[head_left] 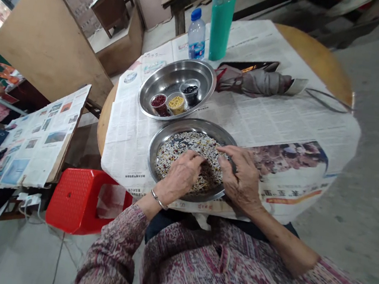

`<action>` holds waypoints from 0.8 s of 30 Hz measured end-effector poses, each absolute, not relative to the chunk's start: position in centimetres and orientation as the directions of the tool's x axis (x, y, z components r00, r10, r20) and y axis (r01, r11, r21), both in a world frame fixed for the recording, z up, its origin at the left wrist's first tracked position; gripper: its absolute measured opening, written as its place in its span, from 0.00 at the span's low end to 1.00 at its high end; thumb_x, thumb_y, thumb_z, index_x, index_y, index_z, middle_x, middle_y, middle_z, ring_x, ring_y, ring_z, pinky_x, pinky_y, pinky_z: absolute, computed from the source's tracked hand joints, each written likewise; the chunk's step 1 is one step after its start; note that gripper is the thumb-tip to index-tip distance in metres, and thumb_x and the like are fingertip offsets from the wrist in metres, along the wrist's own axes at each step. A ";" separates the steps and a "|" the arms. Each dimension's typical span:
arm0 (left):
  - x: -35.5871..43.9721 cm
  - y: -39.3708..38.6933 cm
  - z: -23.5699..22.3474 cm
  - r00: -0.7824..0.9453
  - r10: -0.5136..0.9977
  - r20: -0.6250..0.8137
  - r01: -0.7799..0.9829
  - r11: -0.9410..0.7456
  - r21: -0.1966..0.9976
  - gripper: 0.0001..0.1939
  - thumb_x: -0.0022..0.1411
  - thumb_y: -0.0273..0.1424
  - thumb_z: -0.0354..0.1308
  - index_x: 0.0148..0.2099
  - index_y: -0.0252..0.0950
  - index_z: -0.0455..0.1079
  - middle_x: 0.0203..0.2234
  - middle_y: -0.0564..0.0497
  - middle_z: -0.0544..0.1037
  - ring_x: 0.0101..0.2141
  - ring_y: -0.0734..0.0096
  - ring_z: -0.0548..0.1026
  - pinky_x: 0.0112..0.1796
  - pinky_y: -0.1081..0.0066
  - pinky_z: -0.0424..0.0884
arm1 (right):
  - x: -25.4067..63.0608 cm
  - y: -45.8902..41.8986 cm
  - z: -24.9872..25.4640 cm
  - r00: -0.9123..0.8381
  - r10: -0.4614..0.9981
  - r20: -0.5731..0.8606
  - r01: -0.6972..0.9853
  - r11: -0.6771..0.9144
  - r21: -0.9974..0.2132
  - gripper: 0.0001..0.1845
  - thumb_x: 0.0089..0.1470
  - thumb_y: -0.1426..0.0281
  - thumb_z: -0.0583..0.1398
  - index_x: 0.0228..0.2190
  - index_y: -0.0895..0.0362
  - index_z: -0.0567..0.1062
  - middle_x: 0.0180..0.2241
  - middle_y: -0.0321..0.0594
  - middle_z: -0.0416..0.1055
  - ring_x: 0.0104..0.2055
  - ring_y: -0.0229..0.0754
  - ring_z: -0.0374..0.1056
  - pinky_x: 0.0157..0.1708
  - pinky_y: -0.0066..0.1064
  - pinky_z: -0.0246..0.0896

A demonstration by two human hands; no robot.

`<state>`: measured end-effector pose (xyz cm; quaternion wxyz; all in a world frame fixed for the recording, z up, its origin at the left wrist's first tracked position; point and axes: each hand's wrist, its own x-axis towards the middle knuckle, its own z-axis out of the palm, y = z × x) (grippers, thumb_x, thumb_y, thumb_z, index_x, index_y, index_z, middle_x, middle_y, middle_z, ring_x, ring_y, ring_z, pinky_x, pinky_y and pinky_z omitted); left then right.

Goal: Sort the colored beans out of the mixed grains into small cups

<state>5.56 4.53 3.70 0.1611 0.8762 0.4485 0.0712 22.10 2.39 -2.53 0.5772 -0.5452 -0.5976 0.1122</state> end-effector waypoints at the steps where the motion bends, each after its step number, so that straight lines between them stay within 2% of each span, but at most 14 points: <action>1: 5.4 4.9 3.7 0.565 0.825 0.007 0.770 -0.530 0.355 0.12 0.72 0.23 0.52 0.54 0.36 0.71 0.51 0.45 0.74 0.53 0.63 0.74 0.57 0.61 0.75 | 22.1 2.4 -2.5 0.260 0.785 0.563 0.521 0.377 -0.766 0.13 0.66 0.65 0.56 0.46 0.51 0.78 0.45 0.46 0.78 0.50 0.52 0.73 0.53 0.52 0.69; 5: 5.0 6.3 3.9 0.495 0.867 0.062 0.800 -0.483 0.358 0.10 0.70 0.27 0.60 0.52 0.39 0.71 0.49 0.47 0.74 0.52 0.62 0.74 0.57 0.59 0.74 | 22.2 2.3 -2.4 0.253 0.796 0.549 0.514 0.370 -0.774 0.13 0.65 0.66 0.56 0.47 0.50 0.78 0.45 0.46 0.78 0.50 0.52 0.72 0.54 0.53 0.68; 9: 5.6 7.6 4.0 0.449 0.893 0.046 0.858 -0.445 0.257 0.26 0.61 0.33 0.70 0.59 0.39 0.69 0.56 0.43 0.70 0.56 0.51 0.70 0.58 0.52 0.72 | 22.2 2.3 -2.3 0.248 0.791 0.559 0.515 0.380 -0.768 0.13 0.65 0.66 0.56 0.47 0.50 0.78 0.45 0.45 0.78 0.50 0.52 0.72 0.54 0.52 0.68; 11: 6.4 8.2 3.8 0.501 0.865 0.011 0.832 -0.485 0.270 0.23 0.62 0.31 0.68 0.59 0.38 0.70 0.55 0.43 0.71 0.56 0.53 0.71 0.59 0.53 0.72 | 22.2 2.3 -2.2 0.255 0.790 0.557 0.515 0.376 -0.770 0.13 0.65 0.65 0.56 0.47 0.50 0.78 0.45 0.46 0.78 0.50 0.52 0.72 0.54 0.52 0.68; 14: 7.6 8.9 3.5 0.590 0.806 -0.046 0.769 -0.544 0.334 0.10 0.67 0.24 0.59 0.51 0.35 0.73 0.49 0.45 0.74 0.51 0.60 0.74 0.57 0.58 0.74 | 22.1 2.3 -2.2 0.262 0.793 0.550 0.515 0.367 -0.775 0.13 0.66 0.65 0.56 0.47 0.50 0.78 0.45 0.45 0.78 0.50 0.52 0.73 0.54 0.53 0.68; 16: 8.1 9.0 3.4 0.614 0.786 -0.067 0.753 -0.558 0.349 0.10 0.67 0.21 0.55 0.47 0.34 0.74 0.44 0.45 0.76 0.48 0.62 0.75 0.55 0.60 0.74 | 22.1 2.3 -2.2 0.263 0.793 0.550 0.512 0.368 -0.776 0.13 0.66 0.65 0.56 0.47 0.50 0.79 0.45 0.46 0.78 0.50 0.52 0.73 0.55 0.54 0.68; 19: 7.8 8.6 3.7 0.609 0.791 -0.051 0.753 -0.558 0.349 0.11 0.66 0.19 0.54 0.45 0.34 0.74 0.40 0.47 0.78 0.47 0.62 0.76 0.55 0.60 0.74 | 22.1 2.3 -2.2 0.264 0.795 0.545 0.506 0.367 -0.780 0.13 0.65 0.65 0.56 0.46 0.50 0.79 0.45 0.46 0.78 0.50 0.53 0.73 0.54 0.54 0.68; 24: 4.5 6.7 5.0 0.499 0.864 -0.067 0.829 -0.454 0.325 0.09 0.65 0.19 0.56 0.41 0.35 0.74 0.39 0.49 0.78 0.43 0.65 0.77 0.53 0.62 0.74 | 22.1 2.3 -2.1 0.257 0.790 0.556 0.509 0.379 -0.773 0.12 0.65 0.65 0.56 0.46 0.50 0.78 0.44 0.46 0.78 0.49 0.52 0.72 0.53 0.52 0.69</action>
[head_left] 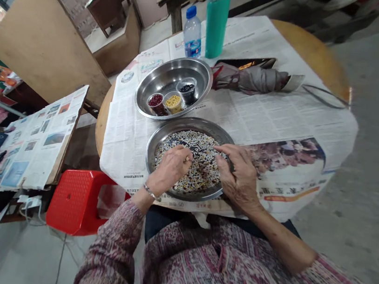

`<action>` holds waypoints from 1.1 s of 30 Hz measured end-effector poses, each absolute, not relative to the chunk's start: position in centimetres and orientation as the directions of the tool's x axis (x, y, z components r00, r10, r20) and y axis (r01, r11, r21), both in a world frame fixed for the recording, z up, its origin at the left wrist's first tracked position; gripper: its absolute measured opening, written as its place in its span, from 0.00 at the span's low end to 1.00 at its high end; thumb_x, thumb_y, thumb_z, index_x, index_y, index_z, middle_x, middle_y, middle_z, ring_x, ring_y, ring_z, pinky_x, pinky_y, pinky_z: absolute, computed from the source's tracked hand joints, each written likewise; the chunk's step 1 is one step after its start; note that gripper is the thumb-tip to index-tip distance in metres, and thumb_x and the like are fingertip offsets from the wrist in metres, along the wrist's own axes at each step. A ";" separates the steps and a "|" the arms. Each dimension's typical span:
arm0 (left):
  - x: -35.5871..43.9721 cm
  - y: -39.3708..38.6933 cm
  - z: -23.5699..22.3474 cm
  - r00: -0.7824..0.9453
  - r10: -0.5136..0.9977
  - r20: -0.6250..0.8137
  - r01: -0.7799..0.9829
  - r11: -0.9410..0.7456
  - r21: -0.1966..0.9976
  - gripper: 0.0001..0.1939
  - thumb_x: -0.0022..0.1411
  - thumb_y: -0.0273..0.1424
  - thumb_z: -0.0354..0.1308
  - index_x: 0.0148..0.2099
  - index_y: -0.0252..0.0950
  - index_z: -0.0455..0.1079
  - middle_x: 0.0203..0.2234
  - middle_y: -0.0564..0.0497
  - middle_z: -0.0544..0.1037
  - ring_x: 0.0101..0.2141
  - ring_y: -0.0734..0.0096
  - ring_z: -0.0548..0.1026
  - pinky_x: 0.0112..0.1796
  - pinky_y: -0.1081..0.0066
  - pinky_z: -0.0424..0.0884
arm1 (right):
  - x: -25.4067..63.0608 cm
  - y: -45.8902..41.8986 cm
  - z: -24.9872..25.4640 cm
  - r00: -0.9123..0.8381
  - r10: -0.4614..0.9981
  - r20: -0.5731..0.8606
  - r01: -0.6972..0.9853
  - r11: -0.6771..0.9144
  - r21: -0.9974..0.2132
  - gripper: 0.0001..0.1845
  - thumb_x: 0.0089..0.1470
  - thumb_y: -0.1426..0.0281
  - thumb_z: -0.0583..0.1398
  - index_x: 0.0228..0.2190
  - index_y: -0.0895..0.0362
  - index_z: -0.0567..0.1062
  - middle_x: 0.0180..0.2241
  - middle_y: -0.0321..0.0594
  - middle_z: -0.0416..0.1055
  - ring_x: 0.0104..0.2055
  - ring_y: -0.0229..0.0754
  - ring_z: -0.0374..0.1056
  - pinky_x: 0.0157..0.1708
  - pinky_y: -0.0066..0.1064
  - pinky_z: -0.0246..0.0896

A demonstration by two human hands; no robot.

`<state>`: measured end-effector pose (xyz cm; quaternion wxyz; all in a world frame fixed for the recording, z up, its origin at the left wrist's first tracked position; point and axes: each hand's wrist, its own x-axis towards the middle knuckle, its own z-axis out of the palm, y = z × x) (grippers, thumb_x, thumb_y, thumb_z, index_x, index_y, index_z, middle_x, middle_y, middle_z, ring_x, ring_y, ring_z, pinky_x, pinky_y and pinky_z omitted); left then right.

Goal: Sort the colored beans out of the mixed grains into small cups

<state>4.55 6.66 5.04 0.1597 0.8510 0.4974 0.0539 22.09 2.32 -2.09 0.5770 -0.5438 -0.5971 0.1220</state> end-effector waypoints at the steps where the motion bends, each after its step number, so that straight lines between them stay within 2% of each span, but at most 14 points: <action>1: 3.8 6.1 5.4 0.473 0.877 -0.081 0.848 -0.428 0.314 0.09 0.65 0.18 0.56 0.41 0.36 0.74 0.39 0.49 0.78 0.43 0.65 0.77 0.52 0.63 0.74 | 22.1 2.3 -2.1 0.259 0.784 0.564 0.511 0.384 -0.769 0.12 0.65 0.66 0.56 0.46 0.51 0.78 0.44 0.46 0.78 0.49 0.52 0.72 0.52 0.52 0.69; 5: 1.7 4.2 6.6 0.365 0.926 -0.093 0.915 -0.339 0.218 0.11 0.66 0.18 0.56 0.43 0.38 0.74 0.42 0.49 0.77 0.44 0.65 0.76 0.51 0.65 0.74 | 22.1 2.3 -2.1 0.255 0.782 0.568 0.518 0.386 -0.763 0.11 0.65 0.66 0.56 0.45 0.51 0.78 0.43 0.45 0.77 0.49 0.51 0.72 0.52 0.50 0.68; 8: 1.7 3.6 6.9 0.323 0.946 -0.036 0.939 -0.315 0.141 0.08 0.67 0.25 0.60 0.47 0.40 0.74 0.48 0.48 0.76 0.50 0.60 0.73 0.54 0.60 0.73 | 22.1 2.3 -2.1 0.250 0.791 0.559 0.519 0.378 -0.767 0.11 0.65 0.65 0.56 0.45 0.51 0.78 0.44 0.45 0.77 0.49 0.52 0.72 0.52 0.51 0.68; 9: 2.1 3.7 6.8 0.333 0.942 -0.028 0.935 -0.327 0.137 0.10 0.67 0.29 0.63 0.50 0.41 0.73 0.52 0.47 0.75 0.53 0.57 0.71 0.55 0.58 0.72 | 22.1 2.3 -2.1 0.251 0.788 0.562 0.519 0.381 -0.766 0.11 0.65 0.66 0.57 0.45 0.51 0.78 0.44 0.45 0.78 0.49 0.52 0.72 0.52 0.51 0.68; 11: 3.1 4.2 6.4 0.372 0.928 -0.039 0.919 -0.362 0.155 0.21 0.63 0.34 0.68 0.57 0.42 0.71 0.58 0.46 0.71 0.56 0.52 0.69 0.56 0.54 0.72 | 22.1 2.3 -2.1 0.255 0.779 0.572 0.520 0.388 -0.761 0.11 0.65 0.66 0.57 0.45 0.51 0.78 0.44 0.46 0.78 0.50 0.52 0.72 0.53 0.51 0.68; 13: 4.3 5.0 5.8 0.408 0.911 -0.065 0.901 -0.390 0.187 0.29 0.61 0.37 0.71 0.61 0.41 0.68 0.60 0.44 0.69 0.57 0.50 0.68 0.58 0.52 0.71 | 22.1 2.3 -2.2 0.263 0.775 0.575 0.521 0.388 -0.760 0.12 0.65 0.66 0.57 0.45 0.51 0.78 0.44 0.46 0.78 0.49 0.52 0.72 0.53 0.52 0.68; 15: 5.4 5.9 5.1 0.449 0.890 -0.086 0.878 -0.421 0.228 0.27 0.62 0.34 0.69 0.61 0.38 0.68 0.58 0.42 0.69 0.56 0.51 0.69 0.59 0.52 0.71 | 22.1 2.3 -2.2 0.266 0.781 0.566 0.519 0.379 -0.766 0.12 0.65 0.66 0.56 0.45 0.50 0.78 0.44 0.45 0.78 0.49 0.52 0.72 0.53 0.53 0.68; 20: 7.5 7.7 3.6 0.576 0.814 -0.072 0.778 -0.519 0.354 0.12 0.68 0.23 0.56 0.52 0.36 0.73 0.45 0.46 0.74 0.49 0.61 0.74 0.56 0.59 0.74 | 22.1 2.3 -2.1 0.258 0.784 0.565 0.523 0.378 -0.764 0.12 0.65 0.66 0.56 0.45 0.50 0.79 0.44 0.45 0.78 0.50 0.52 0.73 0.53 0.52 0.68; 25: 7.5 8.2 3.5 0.543 0.840 -0.015 0.799 -0.511 0.317 0.10 0.67 0.18 0.53 0.45 0.34 0.73 0.40 0.45 0.77 0.46 0.61 0.75 0.54 0.60 0.74 | 22.1 2.3 -2.0 0.255 0.783 0.567 0.510 0.389 -0.767 0.12 0.65 0.66 0.56 0.46 0.50 0.79 0.44 0.45 0.78 0.49 0.52 0.73 0.53 0.52 0.68; 30: 4.1 6.8 5.1 0.411 0.912 0.013 0.877 -0.399 0.269 0.10 0.66 0.18 0.54 0.43 0.36 0.73 0.40 0.47 0.76 0.44 0.63 0.75 0.51 0.62 0.74 | 22.1 2.3 -2.0 0.255 0.789 0.559 0.505 0.384 -0.773 0.12 0.65 0.66 0.57 0.46 0.50 0.79 0.44 0.45 0.78 0.49 0.53 0.73 0.53 0.53 0.68; 33: 1.8 5.4 5.8 0.323 0.946 -0.028 0.924 -0.309 0.226 0.11 0.64 0.16 0.54 0.42 0.36 0.73 0.40 0.47 0.77 0.42 0.65 0.76 0.49 0.65 0.74 | 22.1 2.2 -2.0 0.256 0.787 0.561 0.510 0.383 -0.770 0.12 0.65 0.66 0.57 0.46 0.50 0.78 0.44 0.45 0.78 0.50 0.52 0.72 0.54 0.53 0.68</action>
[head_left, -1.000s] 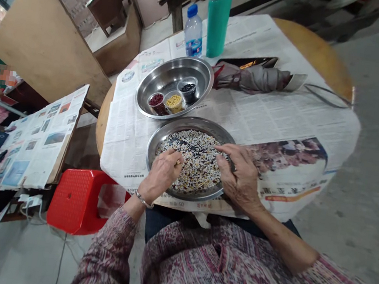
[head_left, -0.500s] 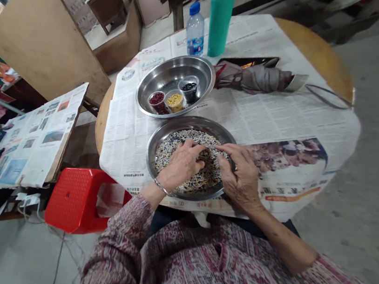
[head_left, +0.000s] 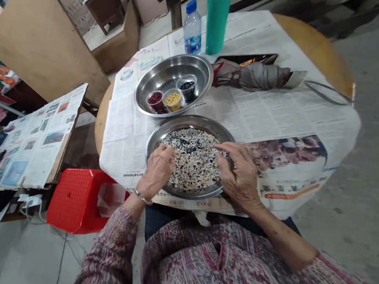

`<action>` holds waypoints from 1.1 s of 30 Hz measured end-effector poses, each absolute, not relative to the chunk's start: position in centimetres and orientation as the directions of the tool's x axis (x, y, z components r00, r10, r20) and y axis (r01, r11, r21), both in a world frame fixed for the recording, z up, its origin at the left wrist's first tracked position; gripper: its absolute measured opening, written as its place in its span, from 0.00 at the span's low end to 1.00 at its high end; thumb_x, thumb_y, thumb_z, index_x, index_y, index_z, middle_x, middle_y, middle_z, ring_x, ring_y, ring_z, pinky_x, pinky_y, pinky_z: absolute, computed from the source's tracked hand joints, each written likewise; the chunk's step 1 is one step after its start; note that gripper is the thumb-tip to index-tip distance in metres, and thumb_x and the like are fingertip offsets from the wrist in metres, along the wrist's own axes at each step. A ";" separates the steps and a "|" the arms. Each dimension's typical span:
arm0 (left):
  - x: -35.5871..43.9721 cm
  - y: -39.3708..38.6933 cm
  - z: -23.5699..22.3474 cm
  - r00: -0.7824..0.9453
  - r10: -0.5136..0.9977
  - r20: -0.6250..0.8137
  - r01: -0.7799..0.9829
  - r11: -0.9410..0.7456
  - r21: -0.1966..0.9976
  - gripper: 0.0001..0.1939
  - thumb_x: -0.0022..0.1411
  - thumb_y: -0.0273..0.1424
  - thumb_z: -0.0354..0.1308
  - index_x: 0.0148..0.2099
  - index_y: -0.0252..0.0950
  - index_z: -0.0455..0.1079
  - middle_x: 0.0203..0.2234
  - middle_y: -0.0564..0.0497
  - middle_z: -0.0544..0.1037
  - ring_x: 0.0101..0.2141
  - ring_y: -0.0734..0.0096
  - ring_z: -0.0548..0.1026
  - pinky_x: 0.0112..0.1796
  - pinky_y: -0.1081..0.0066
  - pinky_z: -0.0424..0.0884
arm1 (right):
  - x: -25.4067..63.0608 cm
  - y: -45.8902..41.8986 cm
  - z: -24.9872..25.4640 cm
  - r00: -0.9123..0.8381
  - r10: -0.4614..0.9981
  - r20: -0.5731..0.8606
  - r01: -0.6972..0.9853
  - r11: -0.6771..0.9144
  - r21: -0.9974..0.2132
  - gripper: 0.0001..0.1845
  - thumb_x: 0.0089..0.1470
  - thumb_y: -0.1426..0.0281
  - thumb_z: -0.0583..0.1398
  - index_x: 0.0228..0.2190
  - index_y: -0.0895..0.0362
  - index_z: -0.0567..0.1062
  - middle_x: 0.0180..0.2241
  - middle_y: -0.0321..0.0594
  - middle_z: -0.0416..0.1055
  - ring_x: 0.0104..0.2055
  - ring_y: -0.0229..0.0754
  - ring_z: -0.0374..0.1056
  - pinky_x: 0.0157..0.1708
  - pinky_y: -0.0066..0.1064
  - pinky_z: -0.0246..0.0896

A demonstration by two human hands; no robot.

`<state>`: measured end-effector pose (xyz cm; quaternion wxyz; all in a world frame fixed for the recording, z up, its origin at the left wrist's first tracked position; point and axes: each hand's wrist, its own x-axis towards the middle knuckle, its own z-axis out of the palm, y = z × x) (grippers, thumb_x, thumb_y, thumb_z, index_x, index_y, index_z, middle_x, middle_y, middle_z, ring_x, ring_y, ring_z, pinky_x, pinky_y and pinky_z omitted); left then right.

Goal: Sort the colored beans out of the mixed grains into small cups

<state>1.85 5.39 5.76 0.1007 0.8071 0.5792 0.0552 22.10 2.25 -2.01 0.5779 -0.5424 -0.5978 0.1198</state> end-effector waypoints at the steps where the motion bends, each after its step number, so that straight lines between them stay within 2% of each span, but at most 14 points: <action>1: 1.3 4.9 5.9 0.299 0.953 -0.041 0.937 -0.285 0.204 0.11 0.65 0.17 0.54 0.42 0.37 0.72 0.40 0.48 0.77 0.42 0.65 0.76 0.49 0.65 0.74 | 22.1 2.2 -2.0 0.257 0.789 0.559 0.513 0.379 -0.771 0.12 0.65 0.66 0.57 0.46 0.50 0.78 0.44 0.45 0.78 0.50 0.52 0.72 0.54 0.53 0.68; 4: 0.8 3.9 6.1 0.262 0.964 -0.052 0.960 -0.254 0.122 0.09 0.70 0.21 0.53 0.43 0.39 0.72 0.40 0.48 0.77 0.44 0.63 0.75 0.50 0.63 0.73 | 22.1 2.3 -2.1 0.259 0.795 0.549 0.516 0.366 -0.775 0.12 0.65 0.65 0.56 0.45 0.50 0.78 0.44 0.45 0.78 0.49 0.52 0.72 0.53 0.53 0.68; 7: 1.7 3.7 6.2 0.287 0.958 -0.018 0.954 -0.285 0.090 0.04 0.72 0.30 0.57 0.47 0.39 0.73 0.49 0.46 0.77 0.50 0.57 0.72 0.53 0.59 0.72 | 22.1 2.3 -2.2 0.257 0.792 0.553 0.515 0.372 -0.772 0.12 0.65 0.65 0.57 0.45 0.51 0.79 0.44 0.46 0.77 0.50 0.52 0.72 0.53 0.52 0.69; 9: 2.7 4.1 6.2 0.330 0.944 -0.011 0.939 -0.327 0.102 0.12 0.69 0.35 0.63 0.53 0.40 0.71 0.57 0.45 0.74 0.55 0.53 0.69 0.55 0.56 0.71 | 22.2 2.3 -2.3 0.255 0.790 0.557 0.516 0.376 -0.770 0.12 0.65 0.65 0.57 0.45 0.51 0.79 0.44 0.46 0.77 0.49 0.52 0.72 0.53 0.52 0.69; 11: 3.6 5.0 5.8 0.370 0.928 -0.038 0.924 -0.364 0.120 0.20 0.66 0.37 0.66 0.57 0.39 0.70 0.59 0.43 0.71 0.56 0.51 0.68 0.56 0.54 0.71 | 22.2 2.3 -2.2 0.257 0.792 0.553 0.516 0.372 -0.772 0.12 0.64 0.66 0.57 0.45 0.51 0.79 0.44 0.46 0.78 0.49 0.52 0.72 0.53 0.53 0.69; 14: 4.5 6.6 5.0 0.418 0.906 -0.064 0.899 -0.402 0.175 0.18 0.67 0.32 0.64 0.57 0.37 0.70 0.55 0.42 0.72 0.54 0.53 0.71 0.56 0.54 0.71 | 22.1 2.3 -2.0 0.256 0.796 0.548 0.511 0.370 -0.776 0.12 0.64 0.66 0.57 0.45 0.50 0.79 0.43 0.45 0.78 0.49 0.52 0.73 0.53 0.53 0.68; 16: 5.0 7.5 4.4 0.455 0.888 -0.065 0.871 -0.429 0.238 0.11 0.69 0.26 0.60 0.53 0.36 0.72 0.48 0.45 0.75 0.51 0.59 0.73 0.55 0.57 0.72 | 22.2 2.2 -1.9 0.254 0.795 0.550 0.511 0.373 -0.775 0.12 0.65 0.66 0.57 0.45 0.50 0.79 0.43 0.45 0.78 0.49 0.52 0.73 0.53 0.52 0.68; 18: 5.6 7.9 4.0 0.493 0.867 -0.074 0.840 -0.452 0.300 0.08 0.69 0.22 0.57 0.48 0.35 0.74 0.42 0.47 0.77 0.48 0.62 0.75 0.55 0.60 0.72 | 22.2 2.2 -1.9 0.252 0.793 0.556 0.515 0.377 -0.770 0.11 0.65 0.66 0.57 0.45 0.50 0.79 0.44 0.45 0.78 0.49 0.52 0.73 0.52 0.52 0.69; 22: 6.3 6.8 4.4 0.558 0.821 -0.119 0.796 -0.489 0.357 0.07 0.67 0.20 0.57 0.44 0.34 0.74 0.39 0.48 0.78 0.45 0.65 0.76 0.54 0.63 0.73 | 22.2 2.3 -2.1 0.247 0.783 0.571 0.528 0.385 -0.757 0.12 0.65 0.66 0.57 0.45 0.51 0.79 0.44 0.45 0.78 0.49 0.52 0.73 0.53 0.52 0.69; 24: 5.9 5.4 4.9 0.556 0.818 -0.147 0.807 -0.490 0.329 0.08 0.68 0.20 0.55 0.44 0.35 0.74 0.40 0.48 0.78 0.44 0.65 0.76 0.53 0.63 0.74 | 22.2 2.3 -2.2 0.247 0.778 0.578 0.530 0.391 -0.753 0.12 0.65 0.67 0.57 0.45 0.51 0.79 0.44 0.44 0.78 0.49 0.52 0.73 0.53 0.52 0.69; 29: 3.1 2.6 6.1 0.470 0.857 -0.210 0.881 -0.444 0.161 0.11 0.68 0.18 0.52 0.43 0.36 0.72 0.44 0.47 0.76 0.47 0.63 0.74 0.52 0.63 0.74 | 22.2 2.3 -2.3 0.247 0.767 0.592 0.520 0.411 -0.749 0.12 0.64 0.67 0.58 0.46 0.50 0.79 0.44 0.44 0.78 0.49 0.51 0.72 0.52 0.51 0.69; 33: 1.2 2.1 6.1 0.393 0.907 -0.149 0.919 -0.387 0.071 0.07 0.69 0.21 0.54 0.42 0.38 0.70 0.43 0.47 0.74 0.48 0.60 0.72 0.54 0.60 0.73 | 22.2 2.3 -2.4 0.248 0.777 0.579 0.513 0.401 -0.759 0.11 0.64 0.67 0.58 0.46 0.50 0.79 0.44 0.45 0.78 0.50 0.52 0.72 0.52 0.52 0.69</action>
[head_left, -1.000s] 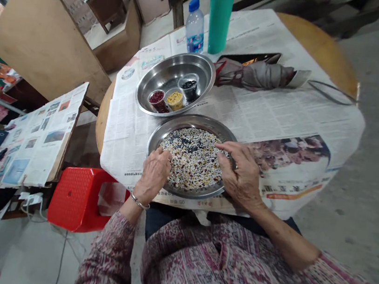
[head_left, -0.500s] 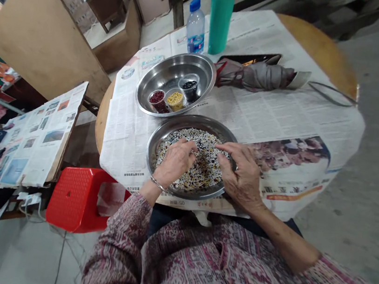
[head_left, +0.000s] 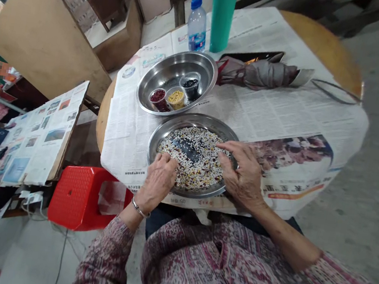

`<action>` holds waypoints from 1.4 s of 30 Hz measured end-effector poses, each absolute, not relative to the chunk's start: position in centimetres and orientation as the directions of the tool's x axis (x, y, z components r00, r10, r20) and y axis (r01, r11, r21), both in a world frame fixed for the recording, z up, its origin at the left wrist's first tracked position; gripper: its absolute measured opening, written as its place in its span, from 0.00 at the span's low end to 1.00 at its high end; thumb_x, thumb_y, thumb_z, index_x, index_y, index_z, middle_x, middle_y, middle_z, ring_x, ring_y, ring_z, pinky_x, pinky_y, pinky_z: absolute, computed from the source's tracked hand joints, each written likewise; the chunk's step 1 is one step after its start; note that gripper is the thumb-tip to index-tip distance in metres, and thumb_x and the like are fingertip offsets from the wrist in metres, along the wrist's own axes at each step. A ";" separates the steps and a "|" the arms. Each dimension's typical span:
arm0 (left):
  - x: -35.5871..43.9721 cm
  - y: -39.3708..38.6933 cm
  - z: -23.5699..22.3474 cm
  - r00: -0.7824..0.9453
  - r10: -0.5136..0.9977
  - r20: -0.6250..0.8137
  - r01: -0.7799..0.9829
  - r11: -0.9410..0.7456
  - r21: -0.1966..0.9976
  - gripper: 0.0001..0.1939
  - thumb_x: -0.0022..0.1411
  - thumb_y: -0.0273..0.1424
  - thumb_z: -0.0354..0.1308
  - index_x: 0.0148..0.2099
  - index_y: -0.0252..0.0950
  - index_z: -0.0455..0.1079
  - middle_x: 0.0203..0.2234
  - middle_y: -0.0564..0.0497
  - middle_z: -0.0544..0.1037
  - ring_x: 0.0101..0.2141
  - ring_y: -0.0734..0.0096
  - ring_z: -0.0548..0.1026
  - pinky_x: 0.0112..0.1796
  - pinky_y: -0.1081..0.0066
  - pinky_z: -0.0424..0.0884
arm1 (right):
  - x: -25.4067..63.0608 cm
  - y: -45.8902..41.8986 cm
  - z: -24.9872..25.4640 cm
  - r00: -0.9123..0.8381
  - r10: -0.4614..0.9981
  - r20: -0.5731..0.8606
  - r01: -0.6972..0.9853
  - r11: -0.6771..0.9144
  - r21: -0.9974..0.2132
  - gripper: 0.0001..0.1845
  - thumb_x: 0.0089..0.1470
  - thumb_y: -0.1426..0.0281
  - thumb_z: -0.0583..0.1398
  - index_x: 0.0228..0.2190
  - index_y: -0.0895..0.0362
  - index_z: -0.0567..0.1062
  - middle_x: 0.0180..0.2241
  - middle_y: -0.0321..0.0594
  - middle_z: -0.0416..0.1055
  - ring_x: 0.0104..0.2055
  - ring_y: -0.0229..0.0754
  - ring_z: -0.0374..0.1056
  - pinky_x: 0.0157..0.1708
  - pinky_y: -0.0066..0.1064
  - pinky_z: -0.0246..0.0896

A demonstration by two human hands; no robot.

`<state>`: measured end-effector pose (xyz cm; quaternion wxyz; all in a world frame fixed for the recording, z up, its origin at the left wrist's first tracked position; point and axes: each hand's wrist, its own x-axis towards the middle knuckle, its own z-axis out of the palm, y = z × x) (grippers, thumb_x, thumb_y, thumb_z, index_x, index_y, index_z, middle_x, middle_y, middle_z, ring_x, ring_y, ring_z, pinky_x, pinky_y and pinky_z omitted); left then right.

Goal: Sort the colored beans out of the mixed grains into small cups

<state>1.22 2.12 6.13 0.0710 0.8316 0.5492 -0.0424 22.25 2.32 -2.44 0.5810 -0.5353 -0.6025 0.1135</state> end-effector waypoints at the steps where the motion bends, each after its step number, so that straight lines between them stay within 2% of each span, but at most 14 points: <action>1: 1.0 2.1 6.0 0.360 0.926 -0.111 0.933 -0.356 0.059 0.06 0.69 0.22 0.56 0.42 0.38 0.70 0.43 0.46 0.74 0.48 0.60 0.72 0.53 0.60 0.73 | 22.3 2.3 -2.5 0.249 0.779 0.576 0.512 0.399 -0.761 0.11 0.64 0.67 0.58 0.45 0.50 0.79 0.44 0.45 0.77 0.50 0.52 0.72 0.52 0.52 0.69; 3: 0.8 2.2 5.8 0.298 0.954 -0.033 0.954 -0.296 0.055 0.03 0.70 0.29 0.60 0.45 0.37 0.70 0.46 0.45 0.72 0.49 0.58 0.71 0.51 0.59 0.73 | 22.3 2.3 -2.5 0.249 0.777 0.578 0.513 0.400 -0.759 0.11 0.64 0.67 0.58 0.45 0.50 0.79 0.44 0.45 0.77 0.49 0.52 0.72 0.52 0.52 0.70; 7: 1.3 2.3 5.0 0.263 0.965 -0.003 0.962 -0.263 0.070 0.20 0.69 0.45 0.63 0.52 0.36 0.67 0.47 0.43 0.71 0.49 0.55 0.72 0.49 0.57 0.74 | 22.2 2.3 -2.5 0.248 0.770 0.588 0.517 0.408 -0.752 0.11 0.64 0.67 0.58 0.45 0.51 0.79 0.44 0.46 0.78 0.49 0.52 0.72 0.52 0.52 0.70; 9: 1.9 2.7 4.7 0.265 0.964 -0.023 0.961 -0.262 0.088 0.22 0.69 0.46 0.62 0.54 0.35 0.66 0.47 0.42 0.72 0.48 0.55 0.73 0.50 0.56 0.74 | 22.2 2.3 -2.5 0.250 0.775 0.580 0.513 0.402 -0.758 0.11 0.64 0.67 0.58 0.45 0.51 0.79 0.44 0.45 0.78 0.50 0.52 0.72 0.53 0.53 0.69; 11: 2.7 3.3 4.3 0.290 0.956 -0.031 0.949 -0.284 0.138 0.18 0.70 0.40 0.63 0.54 0.34 0.67 0.48 0.42 0.72 0.50 0.55 0.73 0.52 0.57 0.73 | 22.3 2.3 -2.5 0.250 0.782 0.571 0.510 0.395 -0.764 0.11 0.64 0.67 0.58 0.45 0.50 0.79 0.44 0.45 0.77 0.50 0.52 0.72 0.53 0.53 0.70; 14: 3.9 4.7 3.9 0.365 0.931 -0.026 0.906 -0.348 0.241 0.10 0.70 0.25 0.57 0.53 0.35 0.69 0.46 0.43 0.74 0.49 0.60 0.74 0.54 0.60 0.72 | 22.3 2.3 -2.4 0.246 0.786 0.568 0.517 0.389 -0.762 0.11 0.64 0.67 0.58 0.45 0.50 0.79 0.44 0.45 0.78 0.50 0.51 0.72 0.53 0.52 0.69; 18: 4.7 6.6 3.8 0.486 0.874 -0.029 0.829 -0.450 0.332 0.19 0.66 0.14 0.49 0.50 0.37 0.73 0.43 0.47 0.76 0.46 0.64 0.75 0.53 0.62 0.73 | 22.2 2.3 -2.1 0.250 0.779 0.576 0.522 0.392 -0.757 0.11 0.64 0.67 0.58 0.44 0.50 0.79 0.43 0.44 0.78 0.48 0.51 0.73 0.51 0.52 0.70; 21: 4.7 7.7 4.3 0.508 0.860 0.038 0.809 -0.492 0.321 0.22 0.65 0.13 0.47 0.51 0.38 0.73 0.47 0.48 0.77 0.50 0.65 0.75 0.59 0.60 0.70 | 22.2 2.3 -2.0 0.245 0.778 0.579 0.515 0.401 -0.757 0.11 0.64 0.68 0.58 0.45 0.51 0.79 0.43 0.45 0.78 0.48 0.52 0.73 0.52 0.52 0.69; 24: 4.7 8.6 5.0 0.453 0.891 0.040 0.857 -0.448 0.255 0.17 0.69 0.24 0.56 0.58 0.40 0.70 0.56 0.47 0.73 0.56 0.57 0.71 0.61 0.54 0.68 | 22.2 2.3 -1.9 0.246 0.769 0.590 0.512 0.414 -0.753 0.12 0.64 0.69 0.58 0.45 0.50 0.79 0.43 0.45 0.78 0.48 0.52 0.73 0.52 0.53 0.68; 27: 5.2 9.2 5.2 0.433 0.899 -0.072 0.889 -0.412 0.197 0.35 0.59 0.38 0.71 0.66 0.38 0.64 0.63 0.41 0.67 0.59 0.45 0.67 0.58 0.49 0.71 | 22.2 2.3 -2.0 0.251 0.767 0.591 0.508 0.415 -0.755 0.12 0.63 0.69 0.58 0.45 0.50 0.79 0.43 0.45 0.78 0.48 0.52 0.73 0.52 0.52 0.68; 29: 5.8 9.4 5.0 0.465 0.878 -0.109 0.876 -0.440 0.198 0.40 0.56 0.38 0.74 0.66 0.36 0.64 0.62 0.39 0.67 0.59 0.44 0.67 0.59 0.49 0.70 | 22.1 2.3 -2.1 0.250 0.775 0.580 0.509 0.404 -0.760 0.11 0.63 0.69 0.58 0.45 0.50 0.79 0.43 0.45 0.78 0.48 0.52 0.73 0.52 0.52 0.68; 35: 8.2 9.4 4.5 0.628 0.769 -0.121 0.759 -0.570 0.316 0.11 0.68 0.24 0.58 0.52 0.34 0.73 0.47 0.44 0.76 0.51 0.60 0.75 0.56 0.59 0.74 | 22.1 2.3 -2.2 0.250 0.770 0.588 0.515 0.409 -0.754 0.11 0.64 0.68 0.58 0.45 0.51 0.79 0.44 0.45 0.78 0.49 0.51 0.73 0.52 0.50 0.68; 38: 8.2 8.9 4.9 0.647 0.749 -0.143 0.744 -0.579 0.334 0.08 0.67 0.21 0.56 0.46 0.33 0.74 0.42 0.45 0.79 0.48 0.59 0.77 0.55 0.58 0.74 | 22.1 2.4 -2.2 0.244 0.764 0.598 0.514 0.420 -0.747 0.11 0.64 0.68 0.58 0.45 0.51 0.79 0.44 0.45 0.78 0.49 0.51 0.73 0.53 0.51 0.68; 42: 6.5 7.1 5.7 0.677 0.721 -0.144 0.708 -0.586 0.394 0.08 0.66 0.21 0.57 0.45 0.35 0.74 0.41 0.48 0.81 0.47 0.62 0.78 0.55 0.59 0.75 | 22.2 2.3 -2.2 0.250 0.776 0.579 0.510 0.403 -0.760 0.11 0.63 0.68 0.58 0.45 0.50 0.79 0.43 0.45 0.78 0.49 0.52 0.73 0.53 0.52 0.68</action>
